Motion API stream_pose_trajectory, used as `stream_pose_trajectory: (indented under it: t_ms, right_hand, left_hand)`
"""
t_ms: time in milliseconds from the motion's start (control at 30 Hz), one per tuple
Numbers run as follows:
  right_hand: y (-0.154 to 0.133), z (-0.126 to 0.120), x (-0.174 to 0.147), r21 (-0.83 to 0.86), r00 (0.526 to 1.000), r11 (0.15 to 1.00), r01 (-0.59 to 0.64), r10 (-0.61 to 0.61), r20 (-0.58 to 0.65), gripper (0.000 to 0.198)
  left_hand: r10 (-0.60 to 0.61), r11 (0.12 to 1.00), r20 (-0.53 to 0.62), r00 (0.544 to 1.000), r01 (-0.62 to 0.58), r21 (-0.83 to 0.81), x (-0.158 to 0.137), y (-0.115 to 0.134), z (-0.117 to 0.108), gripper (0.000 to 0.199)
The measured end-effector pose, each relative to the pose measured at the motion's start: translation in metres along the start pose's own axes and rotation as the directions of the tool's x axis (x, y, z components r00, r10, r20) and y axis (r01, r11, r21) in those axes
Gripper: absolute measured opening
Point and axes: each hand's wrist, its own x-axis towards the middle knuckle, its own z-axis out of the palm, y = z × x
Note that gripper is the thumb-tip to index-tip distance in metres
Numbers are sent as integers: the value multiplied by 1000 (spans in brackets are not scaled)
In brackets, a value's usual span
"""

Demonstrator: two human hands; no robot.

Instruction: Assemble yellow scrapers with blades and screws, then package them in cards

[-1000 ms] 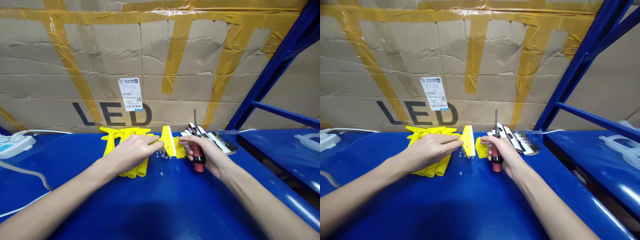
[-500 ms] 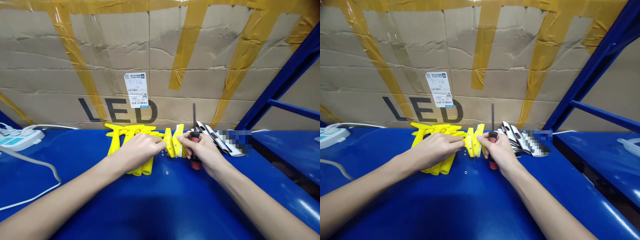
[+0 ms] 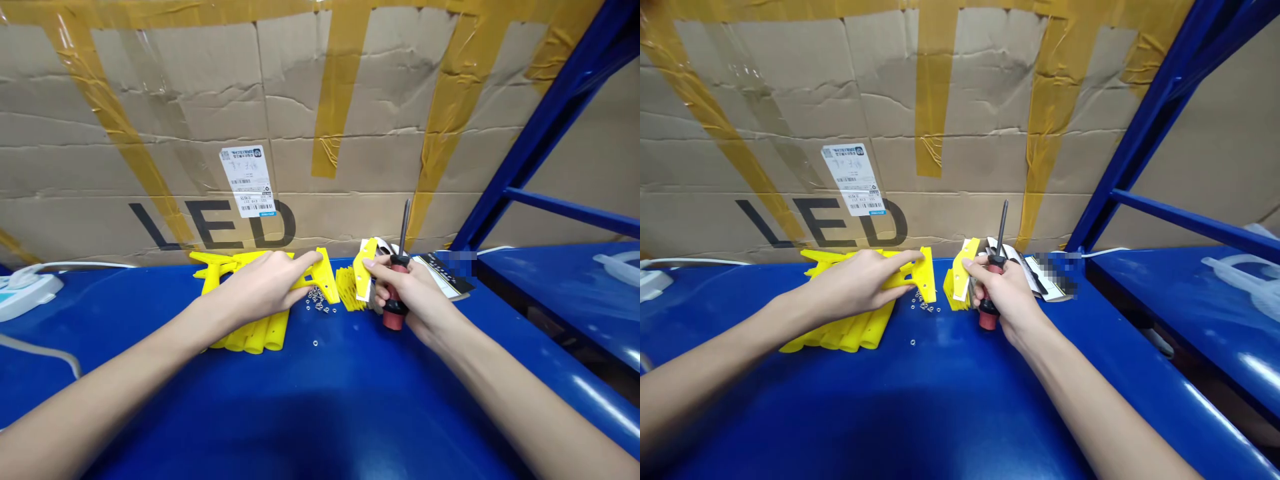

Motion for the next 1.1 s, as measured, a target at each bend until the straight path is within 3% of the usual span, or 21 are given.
stream_pose_trajectory:
  t_ms: [167,300,500,633,800,967,1100]
  right_hand:
    - [2,1,0,-6,1000,1000,11,-11,2,37]
    - [4,2,0,-9,1000,1000,-1,1,14,38]
    - [6,6,-4,-16,1000,1000,-9,9,8,39]
    - [8,16,-10,-43,999,998,-51,52,14,39]
    - [13,32,-18,-73,990,989,-128,132,51,38]
    - [16,40,-21,-98,984,981,-166,171,53,41]
    - [15,38,-20,-147,982,974,-170,180,59,43]
  left_hand:
    - [7,1000,-5,1000,-7,-12,3,3,-2,48]
    - [-59,996,-21,998,57,-66,0,10,-8,51]
    - [-187,956,-135,973,148,-252,-9,6,-37,52]
    - [-264,963,-193,945,249,-100,-17,-12,-54,57]
    - [-388,916,-120,914,397,60,-24,-40,-45,61]
    - [-405,913,61,912,400,77,-26,-70,-19,58]
    - [-463,885,116,879,451,113,-26,-78,-12,65]
